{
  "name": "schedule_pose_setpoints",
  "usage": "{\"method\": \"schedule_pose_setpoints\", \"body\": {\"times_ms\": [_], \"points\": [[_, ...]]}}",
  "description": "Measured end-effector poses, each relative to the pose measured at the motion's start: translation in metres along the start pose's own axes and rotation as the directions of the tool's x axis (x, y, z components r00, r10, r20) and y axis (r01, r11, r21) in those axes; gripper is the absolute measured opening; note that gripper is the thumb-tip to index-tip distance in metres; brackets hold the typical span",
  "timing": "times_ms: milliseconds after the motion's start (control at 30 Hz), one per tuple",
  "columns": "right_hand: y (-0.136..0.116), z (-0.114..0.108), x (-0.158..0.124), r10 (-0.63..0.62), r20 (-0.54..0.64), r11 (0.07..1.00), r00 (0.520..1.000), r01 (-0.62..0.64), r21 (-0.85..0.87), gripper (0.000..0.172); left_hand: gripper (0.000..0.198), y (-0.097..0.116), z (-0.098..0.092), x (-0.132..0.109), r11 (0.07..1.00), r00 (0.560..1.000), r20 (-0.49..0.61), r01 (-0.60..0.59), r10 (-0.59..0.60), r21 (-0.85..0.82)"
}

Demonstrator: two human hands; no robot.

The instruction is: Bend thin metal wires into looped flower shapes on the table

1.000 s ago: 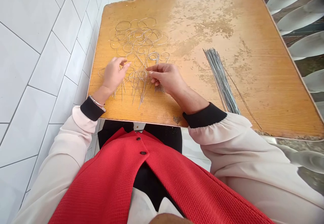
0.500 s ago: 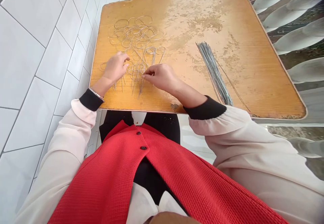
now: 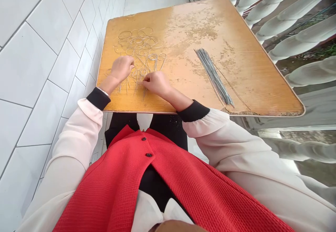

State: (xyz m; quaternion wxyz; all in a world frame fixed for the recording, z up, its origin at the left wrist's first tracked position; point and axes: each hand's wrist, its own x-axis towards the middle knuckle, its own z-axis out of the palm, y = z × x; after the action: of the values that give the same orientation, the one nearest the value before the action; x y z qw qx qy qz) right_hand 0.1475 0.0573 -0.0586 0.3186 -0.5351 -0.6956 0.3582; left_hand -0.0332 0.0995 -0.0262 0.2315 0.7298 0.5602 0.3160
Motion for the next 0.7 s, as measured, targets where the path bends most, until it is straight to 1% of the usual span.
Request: {"method": "schedule_pose_setpoints", "body": {"times_ms": [67,100,133,200,233,333,400,500,700], "points": [[-0.006,-0.002,-0.003,0.072,-0.01,0.997,0.997,-0.072,0.011,0.037,0.029,0.004,-0.005,-0.001,1.0,1.0,-0.014,-0.002,0.003,0.017],[-0.01,-0.003,-0.005,0.122,-0.007,0.991,0.993,-0.121,0.062,0.035,0.028,0.005,-0.006,-0.002,1.0,1.0,-0.029,-0.001,0.001,0.007],[-0.014,-0.003,-0.007,0.174,0.017,0.97,0.985,-0.174,0.171,0.033,0.027,0.006,-0.006,-0.002,1.0,0.999,-0.048,0.003,-0.004,-0.015],[-0.02,-0.003,-0.011,0.258,0.071,0.875,0.964,-0.264,0.405,0.032,0.027,0.009,-0.005,-0.003,0.996,0.996,-0.086,0.025,-0.032,-0.083],[-0.022,-0.002,-0.014,0.281,0.091,0.821,0.955,-0.289,0.493,0.032,0.027,0.01,-0.003,-0.004,0.993,0.994,-0.096,0.038,-0.049,-0.115],[-0.024,0.001,-0.021,0.293,0.102,0.704,0.951,-0.286,0.65,0.032,0.025,0.014,0.0,-0.005,0.979,0.991,-0.091,0.077,-0.095,-0.187],[-0.024,0.002,-0.025,0.286,0.096,0.663,0.953,-0.269,0.698,0.031,0.023,0.016,0.001,-0.006,0.968,0.991,-0.076,0.089,-0.11,-0.233],[-0.022,0.002,-0.03,0.278,0.12,0.656,0.953,-0.28,0.702,0.028,0.02,0.017,0.001,-0.005,0.956,0.992,-0.063,0.088,-0.11,-0.281],[-0.017,-0.001,-0.033,0.271,0.147,0.663,0.951,-0.295,0.688,0.022,0.02,0.023,-0.001,-0.005,0.96,0.989,-0.021,0.136,-0.145,-0.244]]}}
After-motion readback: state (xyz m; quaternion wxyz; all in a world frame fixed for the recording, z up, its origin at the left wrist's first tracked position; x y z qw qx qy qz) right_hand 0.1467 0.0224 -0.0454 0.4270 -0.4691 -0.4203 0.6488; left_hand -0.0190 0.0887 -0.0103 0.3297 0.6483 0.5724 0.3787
